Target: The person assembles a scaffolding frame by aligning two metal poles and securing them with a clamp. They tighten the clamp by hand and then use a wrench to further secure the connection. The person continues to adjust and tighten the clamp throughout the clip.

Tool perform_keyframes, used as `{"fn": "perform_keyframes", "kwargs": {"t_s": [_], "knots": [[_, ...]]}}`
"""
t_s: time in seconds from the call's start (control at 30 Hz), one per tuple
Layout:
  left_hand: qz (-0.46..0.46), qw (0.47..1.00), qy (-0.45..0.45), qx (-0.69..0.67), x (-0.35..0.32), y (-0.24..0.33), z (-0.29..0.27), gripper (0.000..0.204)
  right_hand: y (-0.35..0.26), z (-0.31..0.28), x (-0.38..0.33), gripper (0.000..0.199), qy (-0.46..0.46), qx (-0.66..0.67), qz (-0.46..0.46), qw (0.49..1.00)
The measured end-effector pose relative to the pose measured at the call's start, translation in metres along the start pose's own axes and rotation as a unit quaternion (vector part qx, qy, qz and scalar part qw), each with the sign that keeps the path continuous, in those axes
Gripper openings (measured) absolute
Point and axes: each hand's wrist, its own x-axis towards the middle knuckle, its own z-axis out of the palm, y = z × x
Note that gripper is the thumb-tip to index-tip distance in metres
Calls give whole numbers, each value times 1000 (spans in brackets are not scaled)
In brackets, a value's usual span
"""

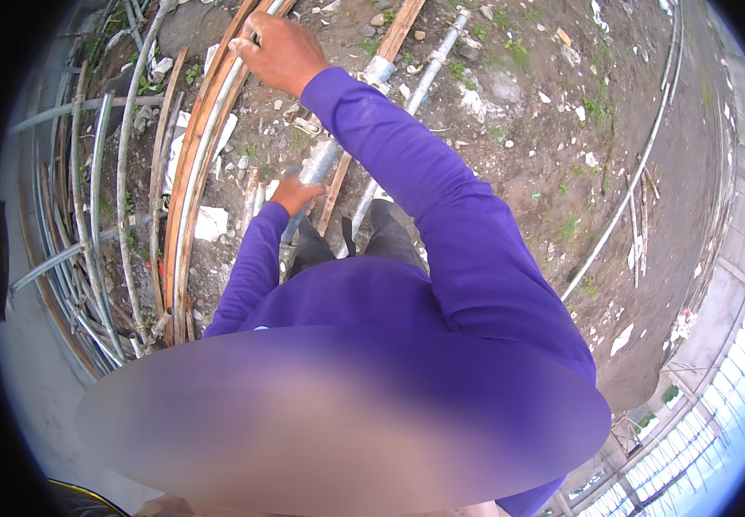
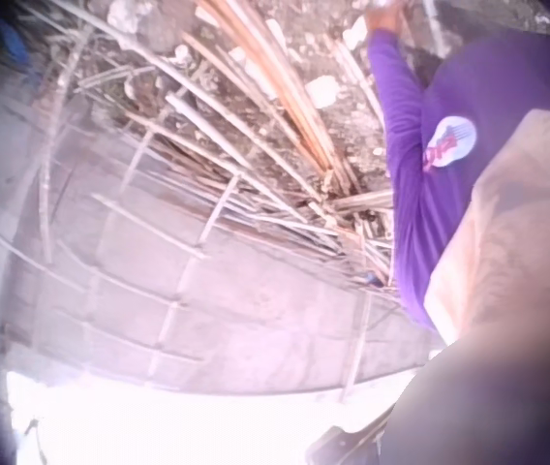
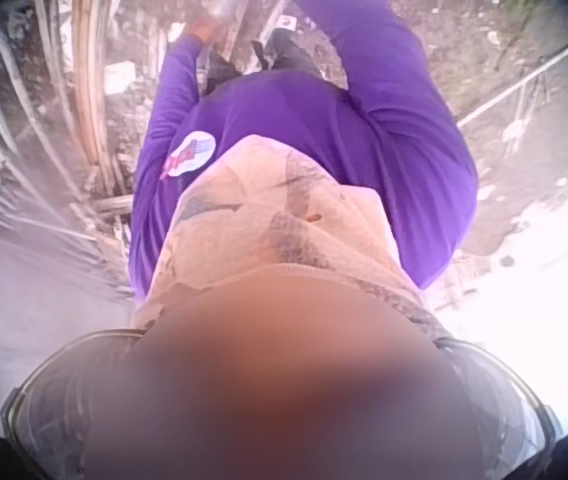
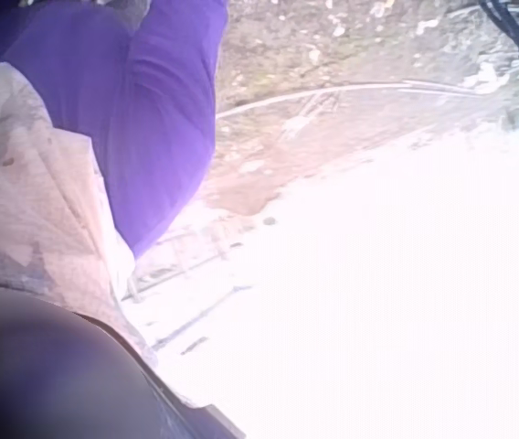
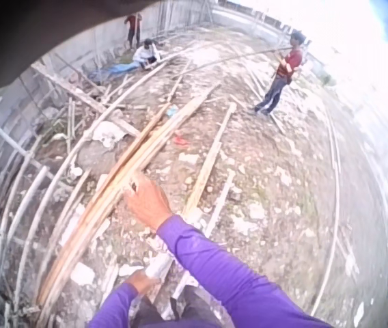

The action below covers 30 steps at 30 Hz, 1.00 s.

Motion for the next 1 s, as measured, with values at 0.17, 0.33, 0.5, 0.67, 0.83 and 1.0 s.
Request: {"fn": "perform_keyframes", "kwargs": {"t_s": [0.17, 0.33, 0.5, 0.67, 0.83, 1.0], "knots": [[-16, 999, -32, -10, 5, -2, -5, 54, 86, -105, -11, 15, 202, 432, 240, 845], [-26, 998, -55, -16, -2, 11, -8, 51, 139, -118, -104, 17, 355, 455, 254, 777], [-55, 995, -69, -41, -12, 24, -15, 52, 123, -122, -217, 18, 214, 337, 404, 823], [-57, 995, -68, -49, -19, 36, -16, 55, 106, -97, -258, 19, 32, 395, 447, 802], [-53, 996, -66, -15, -21, 39, -14, 56, 94, -68, -252, 23, -31, 271, 369, 888], [-56, 997, -58, -14, -19, 35, -16, 56, 84, -45, -244, 22, 18, 274, 308, 911]]}}
